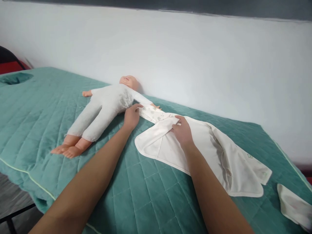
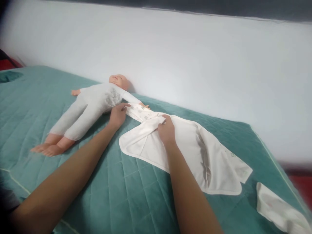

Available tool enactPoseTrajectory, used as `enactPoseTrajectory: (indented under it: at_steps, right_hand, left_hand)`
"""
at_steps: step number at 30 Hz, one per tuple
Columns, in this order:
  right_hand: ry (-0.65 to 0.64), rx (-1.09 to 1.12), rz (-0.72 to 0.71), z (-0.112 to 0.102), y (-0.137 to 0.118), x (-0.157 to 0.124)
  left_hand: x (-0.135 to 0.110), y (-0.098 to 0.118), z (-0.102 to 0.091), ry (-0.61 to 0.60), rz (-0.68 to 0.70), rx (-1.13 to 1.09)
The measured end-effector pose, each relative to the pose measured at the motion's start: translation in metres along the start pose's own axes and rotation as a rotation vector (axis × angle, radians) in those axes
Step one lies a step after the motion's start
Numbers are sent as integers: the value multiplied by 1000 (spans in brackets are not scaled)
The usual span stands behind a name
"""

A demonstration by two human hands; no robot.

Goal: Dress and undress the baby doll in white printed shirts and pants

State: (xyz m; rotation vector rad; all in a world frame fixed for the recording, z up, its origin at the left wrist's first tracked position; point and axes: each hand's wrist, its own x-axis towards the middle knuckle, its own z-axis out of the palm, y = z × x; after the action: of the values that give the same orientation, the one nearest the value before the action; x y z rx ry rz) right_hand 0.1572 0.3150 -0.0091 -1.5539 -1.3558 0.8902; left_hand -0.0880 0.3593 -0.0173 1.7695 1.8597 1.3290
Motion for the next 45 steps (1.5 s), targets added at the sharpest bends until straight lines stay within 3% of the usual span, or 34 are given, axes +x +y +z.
enactPoseTrajectory:
  at_steps: [5, 7, 12, 15, 23, 29, 36, 41, 45]
  right_hand:
    - [147, -235, -35, -14, -7, -1]
    - [176, -289, -104, -17, -7, -2]
    - [76, -351, -390, -13, -2, -2]
    - [-4, -465, -468, -10, 4, 0]
    - [-21, -563, -449, -12, 2, 0]
    - [12, -567, -308, -17, -5, -1]
    - [53, -523, -209, -21, -5, 1]
    - [98, -517, -175, -23, -5, -1]
    - [131, -423, -291, -27, -4, 1]
  left_hand:
    - [-13, 13, -6, 61, 127, 181]
    - [-25, 27, -9, 23, 152, 244]
    - [-55, 63, -10, -412, 99, 345]
    - [-63, 75, -10, -526, 97, 311]
    - [-77, 95, -12, -792, 187, -277]
    - [-77, 98, -18, -939, 177, -339]
    - [-80, 101, -23, -1203, 90, -460]
    - [-80, 99, -22, -1242, 71, -512]
    - [-77, 97, -24, -1265, 53, -562]
